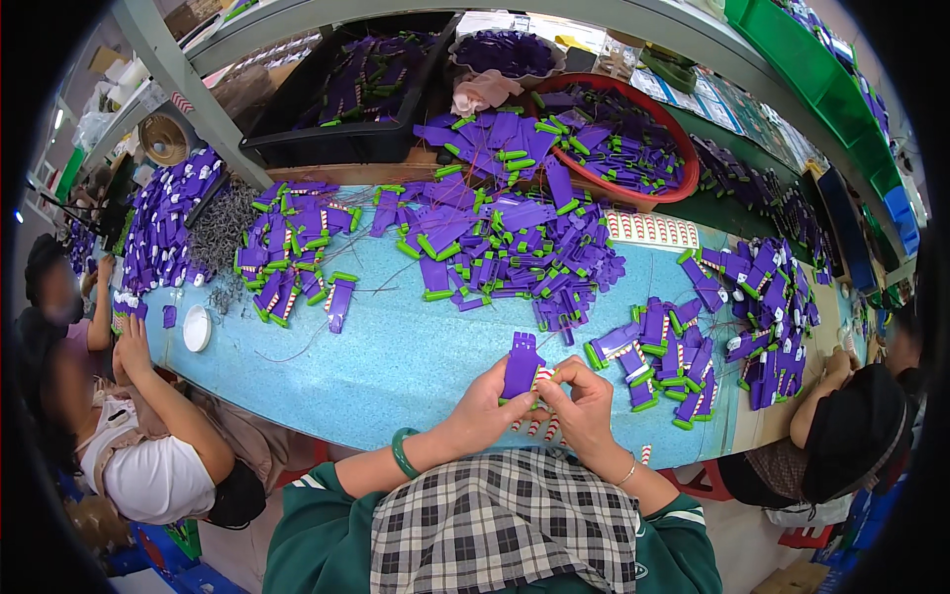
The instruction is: The person assembles small purple and green plastic components by hand. They pick up a purple piece, insert a green piece, and attach a small white and red striped item, repeating this process for multiple units on a blue table.
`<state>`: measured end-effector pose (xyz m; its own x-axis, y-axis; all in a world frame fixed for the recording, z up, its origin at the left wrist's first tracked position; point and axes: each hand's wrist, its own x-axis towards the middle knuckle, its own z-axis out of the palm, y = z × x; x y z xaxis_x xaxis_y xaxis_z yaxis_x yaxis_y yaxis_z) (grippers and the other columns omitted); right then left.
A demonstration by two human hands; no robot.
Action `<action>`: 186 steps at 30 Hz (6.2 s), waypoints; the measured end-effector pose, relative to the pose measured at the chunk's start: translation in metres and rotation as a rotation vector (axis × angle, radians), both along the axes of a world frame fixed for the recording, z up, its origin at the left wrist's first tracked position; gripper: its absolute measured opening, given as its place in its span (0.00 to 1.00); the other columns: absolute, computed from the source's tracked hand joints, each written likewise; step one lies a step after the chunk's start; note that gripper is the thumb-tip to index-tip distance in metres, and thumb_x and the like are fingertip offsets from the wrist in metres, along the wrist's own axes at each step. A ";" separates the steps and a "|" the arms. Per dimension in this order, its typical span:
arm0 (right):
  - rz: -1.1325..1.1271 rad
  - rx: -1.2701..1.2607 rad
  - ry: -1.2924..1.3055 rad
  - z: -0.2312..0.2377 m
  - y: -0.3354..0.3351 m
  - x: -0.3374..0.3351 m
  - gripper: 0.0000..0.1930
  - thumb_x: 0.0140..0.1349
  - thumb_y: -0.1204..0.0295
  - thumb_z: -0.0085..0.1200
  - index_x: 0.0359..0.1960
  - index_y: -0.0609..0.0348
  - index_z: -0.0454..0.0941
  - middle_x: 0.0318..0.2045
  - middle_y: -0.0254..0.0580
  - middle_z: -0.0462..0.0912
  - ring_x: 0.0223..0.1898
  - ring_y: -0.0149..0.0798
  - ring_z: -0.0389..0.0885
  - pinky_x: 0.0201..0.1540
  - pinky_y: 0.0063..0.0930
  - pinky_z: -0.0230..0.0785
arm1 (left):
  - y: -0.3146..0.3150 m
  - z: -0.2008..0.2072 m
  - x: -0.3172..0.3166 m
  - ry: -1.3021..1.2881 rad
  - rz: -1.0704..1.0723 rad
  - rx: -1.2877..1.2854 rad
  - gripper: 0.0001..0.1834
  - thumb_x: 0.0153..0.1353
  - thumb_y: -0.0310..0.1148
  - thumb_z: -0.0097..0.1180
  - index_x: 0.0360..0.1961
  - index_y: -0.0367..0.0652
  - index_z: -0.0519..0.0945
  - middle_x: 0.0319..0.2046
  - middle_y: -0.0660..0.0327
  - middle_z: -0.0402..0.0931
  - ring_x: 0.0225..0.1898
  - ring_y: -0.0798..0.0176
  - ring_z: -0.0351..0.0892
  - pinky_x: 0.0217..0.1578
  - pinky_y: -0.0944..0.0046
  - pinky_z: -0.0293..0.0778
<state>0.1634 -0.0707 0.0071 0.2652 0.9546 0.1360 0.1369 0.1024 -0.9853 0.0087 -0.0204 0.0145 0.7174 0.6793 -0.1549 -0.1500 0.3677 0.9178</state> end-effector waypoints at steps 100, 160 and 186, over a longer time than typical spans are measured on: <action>-0.073 0.163 -0.319 0.001 -0.031 0.041 0.20 0.49 0.85 0.59 0.45 0.54 0.82 0.24 0.34 0.71 0.24 0.28 0.70 0.25 0.21 0.62 | 0.019 -0.015 0.018 -0.186 0.146 -0.048 0.07 0.57 0.17 0.55 0.38 0.33 0.76 0.38 0.57 0.78 0.41 0.64 0.80 0.47 0.65 0.77; 0.079 0.055 -0.251 0.032 0.014 0.018 0.07 0.48 0.80 0.63 0.26 0.62 0.76 0.23 0.35 0.76 0.20 0.26 0.72 0.22 0.19 0.63 | 0.015 0.015 0.002 0.415 -0.101 0.726 0.10 0.60 0.34 0.50 0.35 0.38 0.68 0.25 0.48 0.73 0.28 0.41 0.74 0.29 0.49 0.67; 0.093 -0.110 -0.235 0.036 0.012 0.089 0.04 0.54 0.76 0.60 0.27 0.62 0.77 0.21 0.34 0.75 0.23 0.24 0.71 0.25 0.20 0.63 | 0.043 0.021 0.074 0.311 -0.356 0.671 0.14 0.62 0.40 0.48 0.29 0.40 0.75 0.21 0.56 0.79 0.26 0.52 0.80 0.31 0.53 0.74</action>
<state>0.2524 -0.0586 0.0432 0.1497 0.9857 0.0773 0.3578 0.0189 -0.9336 0.0822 0.0223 0.0353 0.8986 0.4381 -0.0236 0.1695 -0.2969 0.9397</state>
